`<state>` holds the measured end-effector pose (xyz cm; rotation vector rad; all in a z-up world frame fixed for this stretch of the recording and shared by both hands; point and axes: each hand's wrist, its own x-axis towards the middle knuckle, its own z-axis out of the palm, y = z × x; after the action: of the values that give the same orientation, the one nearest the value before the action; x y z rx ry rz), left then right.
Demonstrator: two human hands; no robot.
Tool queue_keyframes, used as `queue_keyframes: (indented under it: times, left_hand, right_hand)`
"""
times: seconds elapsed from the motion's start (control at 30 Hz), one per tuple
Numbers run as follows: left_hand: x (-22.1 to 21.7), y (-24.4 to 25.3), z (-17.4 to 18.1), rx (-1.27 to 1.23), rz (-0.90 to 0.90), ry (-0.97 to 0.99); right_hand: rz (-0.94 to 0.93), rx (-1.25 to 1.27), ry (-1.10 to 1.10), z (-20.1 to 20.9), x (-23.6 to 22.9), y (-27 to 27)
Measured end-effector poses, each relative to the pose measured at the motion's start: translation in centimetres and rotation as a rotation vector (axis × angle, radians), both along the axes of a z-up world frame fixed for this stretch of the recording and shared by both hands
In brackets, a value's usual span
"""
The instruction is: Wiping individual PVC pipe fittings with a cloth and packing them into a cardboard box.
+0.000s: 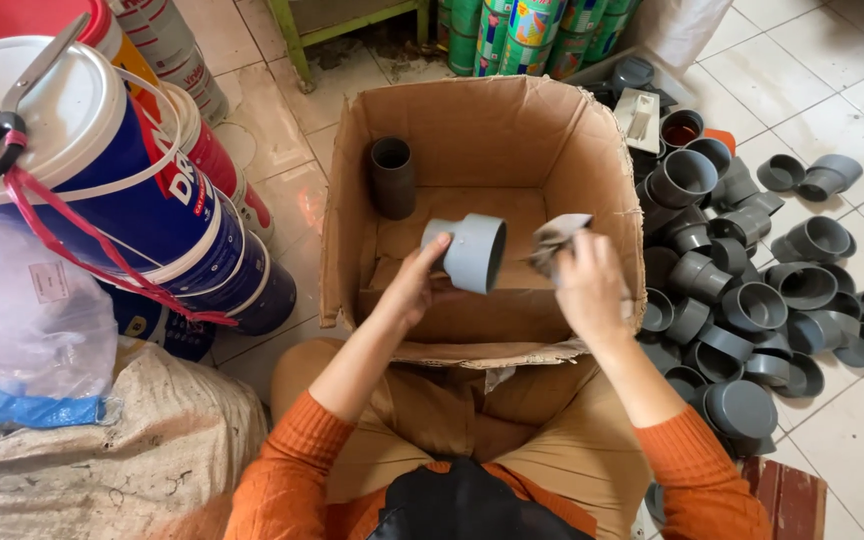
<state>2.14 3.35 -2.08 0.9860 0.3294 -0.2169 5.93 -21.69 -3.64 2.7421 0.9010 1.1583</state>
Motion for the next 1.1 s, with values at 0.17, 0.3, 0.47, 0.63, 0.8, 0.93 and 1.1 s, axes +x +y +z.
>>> queue_keyframes:
  times: [0.17, 0.3, 0.47, 0.63, 0.8, 0.93, 1.1]
  left_hand:
    - [3.1, 2.8, 0.0, 0.609, -0.016, -0.082]
    - [4.8, 1.8, 3.0, 0.913, -0.055, -0.299]
    - [9.6, -0.8, 0.5, 0.98, -0.092, -0.398]
    - [16.3, -4.2, -7.1, 1.206, -0.183, -0.307]
    - [21.9, -8.8, -16.9, 1.276, -0.221, -0.197]
    - [23.3, -12.6, -20.4, 1.308, -0.301, -0.122]
    - [23.6, -16.4, -22.7, 1.295, -0.331, -0.146]
  right_hand:
    - [-0.017, 0.29, 0.133, 0.3, -1.8, -2.3]
    - [-0.022, 0.524, 0.237, 1.4, -4.7, -2.9]
    - [-0.039, 0.701, 0.219, -1.3, -6.2, -4.7]
    - [-0.056, 0.778, 0.221, -2.9, -6.8, -4.6]
    - [-0.031, 0.859, 0.259, -1.8, -7.4, -3.9]
    - [-0.005, 0.991, 0.409, -1.8, -7.8, -3.9]
    - [-0.055, 1.029, 0.437, -1.6, -7.9, -3.8]
